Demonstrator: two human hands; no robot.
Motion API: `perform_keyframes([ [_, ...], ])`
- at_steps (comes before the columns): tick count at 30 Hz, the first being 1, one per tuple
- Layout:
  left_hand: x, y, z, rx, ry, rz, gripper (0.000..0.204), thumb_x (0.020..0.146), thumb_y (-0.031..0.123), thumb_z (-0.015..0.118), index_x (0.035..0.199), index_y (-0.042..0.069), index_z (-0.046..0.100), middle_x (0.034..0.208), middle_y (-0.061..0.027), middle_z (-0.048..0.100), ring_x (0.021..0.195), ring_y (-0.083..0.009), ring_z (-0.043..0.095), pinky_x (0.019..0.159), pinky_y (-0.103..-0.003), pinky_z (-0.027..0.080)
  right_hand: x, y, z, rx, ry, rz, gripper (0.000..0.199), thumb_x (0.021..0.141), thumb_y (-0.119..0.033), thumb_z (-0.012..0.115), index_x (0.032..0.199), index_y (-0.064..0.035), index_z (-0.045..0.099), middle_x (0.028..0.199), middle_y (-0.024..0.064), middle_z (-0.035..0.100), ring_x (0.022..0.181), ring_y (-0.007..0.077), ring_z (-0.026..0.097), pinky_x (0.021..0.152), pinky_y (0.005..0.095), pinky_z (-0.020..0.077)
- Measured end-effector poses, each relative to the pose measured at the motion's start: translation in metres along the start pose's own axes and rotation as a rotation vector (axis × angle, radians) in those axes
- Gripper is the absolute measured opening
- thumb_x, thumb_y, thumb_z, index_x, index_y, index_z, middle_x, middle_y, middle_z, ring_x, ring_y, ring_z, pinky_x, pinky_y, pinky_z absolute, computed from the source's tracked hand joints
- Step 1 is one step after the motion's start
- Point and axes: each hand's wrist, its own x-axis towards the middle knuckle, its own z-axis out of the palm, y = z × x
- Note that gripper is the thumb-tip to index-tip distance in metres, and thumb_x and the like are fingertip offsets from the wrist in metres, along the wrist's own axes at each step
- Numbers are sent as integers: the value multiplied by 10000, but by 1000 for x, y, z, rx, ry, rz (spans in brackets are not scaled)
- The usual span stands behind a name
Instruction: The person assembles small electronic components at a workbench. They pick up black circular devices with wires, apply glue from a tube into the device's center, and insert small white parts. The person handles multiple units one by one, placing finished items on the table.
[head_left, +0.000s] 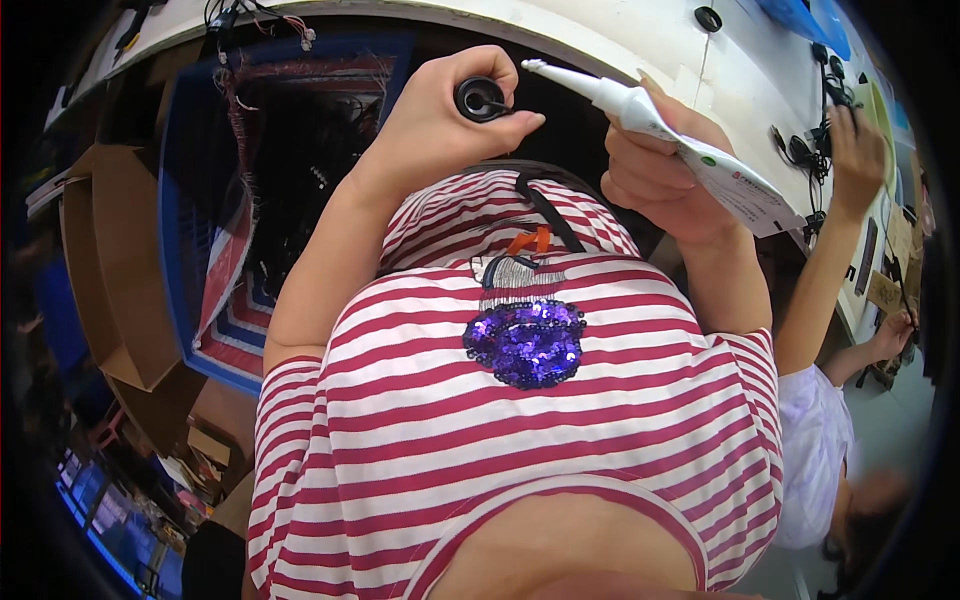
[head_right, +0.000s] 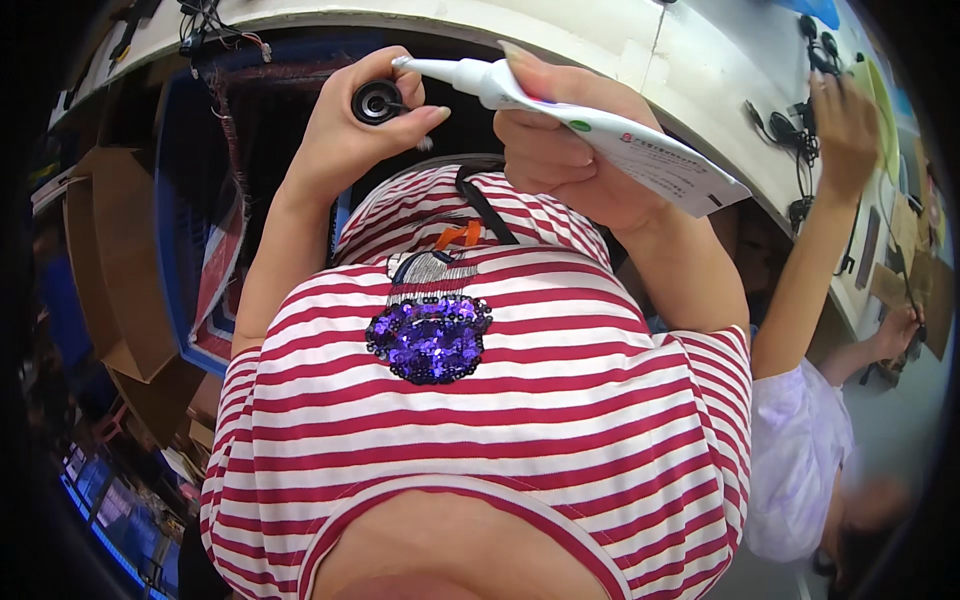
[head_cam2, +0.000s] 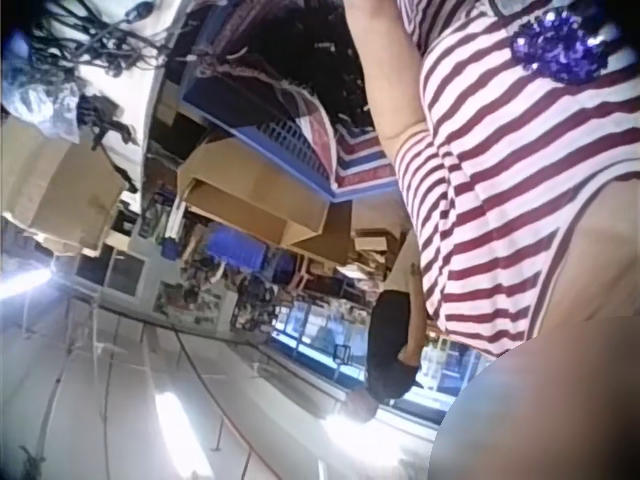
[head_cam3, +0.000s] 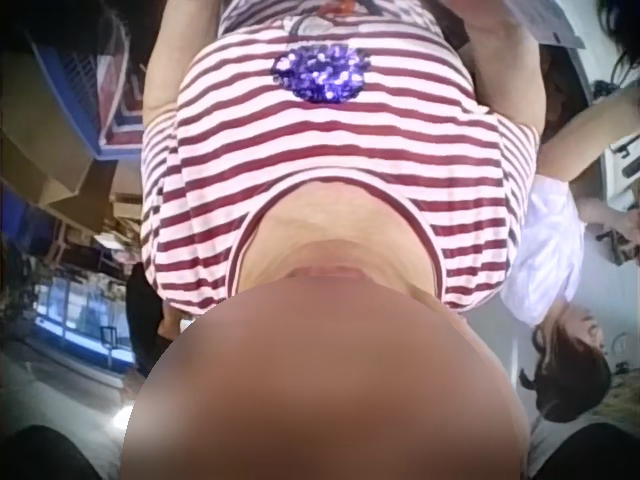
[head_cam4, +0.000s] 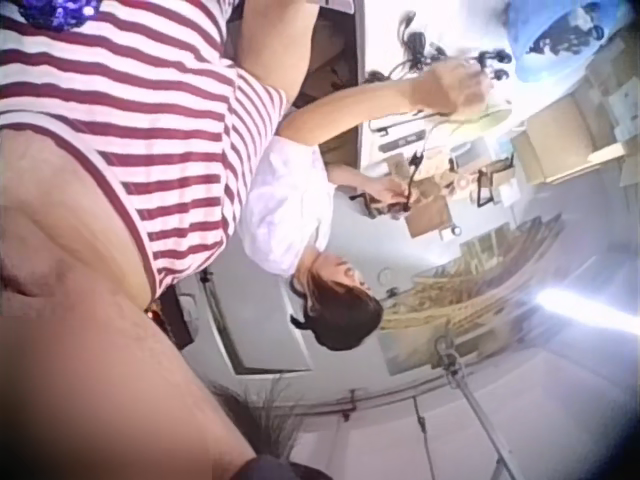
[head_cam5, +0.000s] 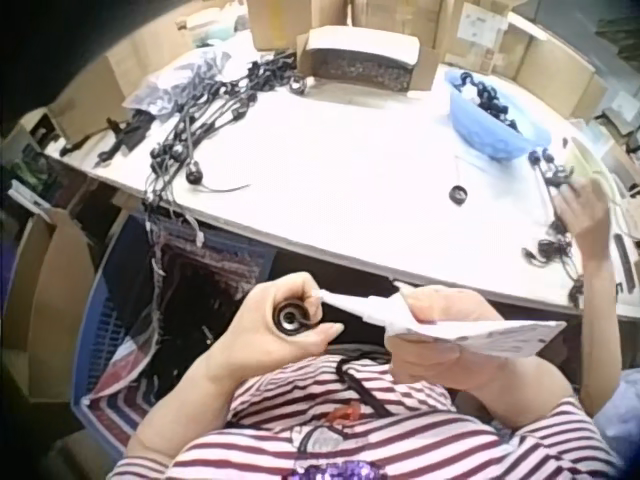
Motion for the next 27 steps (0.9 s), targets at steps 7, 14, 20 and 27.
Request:
perform_keyframes([
  [7,0,-9,-2,79,30,30,157,676,93,649,736,28,520,580,-28,464,535,-90,415,525,-223,365,11,6,4,-49,117,92,368,953,-297,359,666,-77,429,442,-31,374,353,29,250,368,188,240],
  [14,1,-6,-2,98,3,50,151,672,64,600,719,44,457,628,34,429,596,-29,381,532,-183,316,13,9,2,-131,179,104,327,932,-280,434,713,-60,536,453,-43,342,381,40,242,374,203,199],
  [20,-1,-8,1,111,34,104,161,657,67,620,730,40,479,623,2,440,576,-66,395,528,-202,335,16,12,3,-199,291,94,282,904,-278,497,792,-40,599,493,-47,410,398,21,309,374,175,213],
  [27,0,-12,-1,159,65,94,166,651,60,646,753,32,518,589,-66,460,514,-135,412,506,-246,368,19,11,26,-421,464,98,248,881,-252,531,806,-22,585,535,-35,456,411,12,353,374,164,237],
])
